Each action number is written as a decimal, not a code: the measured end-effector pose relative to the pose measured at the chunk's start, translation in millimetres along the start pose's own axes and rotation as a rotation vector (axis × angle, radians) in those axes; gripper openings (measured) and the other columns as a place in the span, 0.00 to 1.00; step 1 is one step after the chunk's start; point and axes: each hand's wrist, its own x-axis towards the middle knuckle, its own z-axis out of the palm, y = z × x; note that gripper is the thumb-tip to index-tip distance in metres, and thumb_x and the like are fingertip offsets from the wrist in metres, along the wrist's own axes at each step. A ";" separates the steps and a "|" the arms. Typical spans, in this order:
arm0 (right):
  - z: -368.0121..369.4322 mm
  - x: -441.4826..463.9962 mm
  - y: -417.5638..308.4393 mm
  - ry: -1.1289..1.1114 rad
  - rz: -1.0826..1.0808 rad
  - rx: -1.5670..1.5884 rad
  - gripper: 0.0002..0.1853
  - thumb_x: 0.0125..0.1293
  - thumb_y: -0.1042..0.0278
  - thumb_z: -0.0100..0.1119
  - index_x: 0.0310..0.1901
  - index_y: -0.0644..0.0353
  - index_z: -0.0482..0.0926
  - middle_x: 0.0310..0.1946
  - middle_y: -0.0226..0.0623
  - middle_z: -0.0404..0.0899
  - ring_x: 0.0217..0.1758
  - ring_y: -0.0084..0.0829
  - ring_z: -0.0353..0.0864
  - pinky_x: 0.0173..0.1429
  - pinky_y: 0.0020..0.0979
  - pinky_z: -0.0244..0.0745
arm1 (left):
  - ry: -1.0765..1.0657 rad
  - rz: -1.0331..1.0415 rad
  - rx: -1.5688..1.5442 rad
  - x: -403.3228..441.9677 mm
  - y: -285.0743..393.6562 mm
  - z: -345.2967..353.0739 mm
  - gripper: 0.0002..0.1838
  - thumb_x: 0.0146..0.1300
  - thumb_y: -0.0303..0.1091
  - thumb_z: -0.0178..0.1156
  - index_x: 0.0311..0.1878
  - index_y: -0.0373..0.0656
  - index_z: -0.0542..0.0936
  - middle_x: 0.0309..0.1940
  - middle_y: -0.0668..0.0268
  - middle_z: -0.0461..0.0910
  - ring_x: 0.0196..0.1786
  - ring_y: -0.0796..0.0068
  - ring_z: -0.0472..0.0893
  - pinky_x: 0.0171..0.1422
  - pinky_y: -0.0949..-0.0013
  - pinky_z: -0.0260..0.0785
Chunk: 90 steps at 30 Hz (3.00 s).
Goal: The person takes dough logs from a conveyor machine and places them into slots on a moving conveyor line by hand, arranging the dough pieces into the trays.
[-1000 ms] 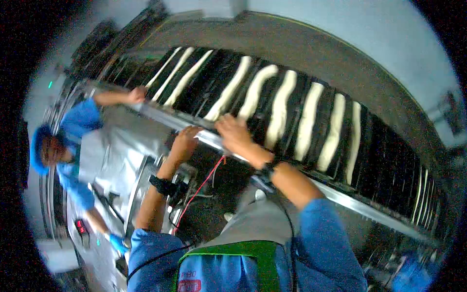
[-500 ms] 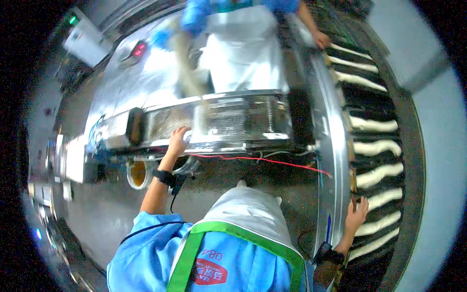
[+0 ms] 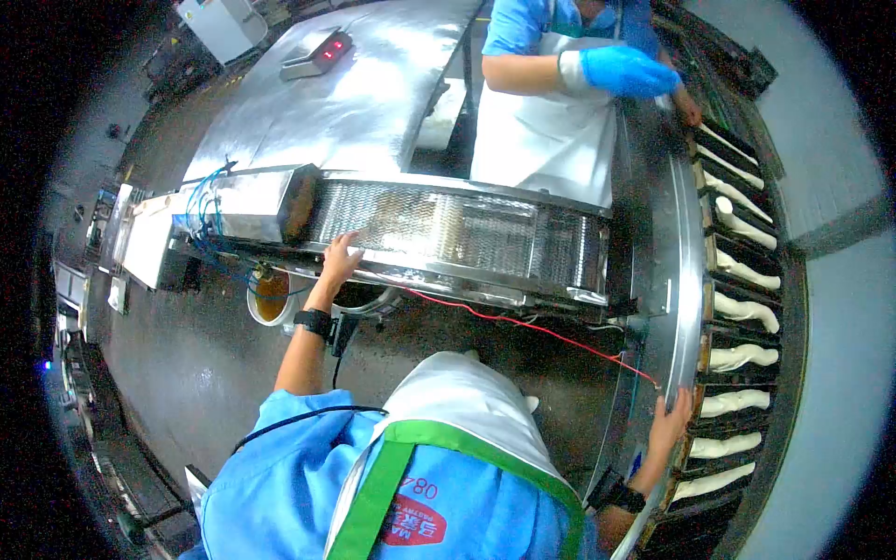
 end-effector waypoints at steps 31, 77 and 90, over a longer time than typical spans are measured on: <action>165.4 -36.8 -514.8 -0.364 -1.280 0.019 0.16 0.41 0.72 0.56 0.36 0.64 0.74 0.33 0.43 0.71 0.42 0.40 0.68 0.45 0.40 0.63 | 0.238 -0.049 -0.502 -273.9 -142.0 -7.4 0.16 0.51 0.32 0.54 0.44 0.38 0.72 0.47 0.55 0.69 0.52 0.57 0.67 0.56 0.62 0.56; -156.0 -301.4 160.0 0.971 0.859 0.856 0.17 0.54 0.70 0.51 0.45 0.67 0.66 0.37 0.41 0.71 0.37 0.31 0.72 0.39 0.27 0.68 | -1.268 0.550 -0.501 -310.5 235.5 -43.6 0.16 0.59 0.29 0.46 0.50 0.33 0.66 0.44 0.59 0.71 0.49 0.71 0.68 0.55 0.71 0.56; -106.1 -288.1 227.5 0.674 1.186 0.202 0.17 0.48 0.69 0.51 0.39 0.72 0.69 0.30 0.53 0.71 0.31 0.50 0.72 0.44 0.42 0.66 | -1.265 0.720 -0.327 -390.2 249.1 -73.2 0.16 0.61 0.33 0.46 0.50 0.35 0.66 0.46 0.63 0.69 0.50 0.74 0.67 0.56 0.73 0.56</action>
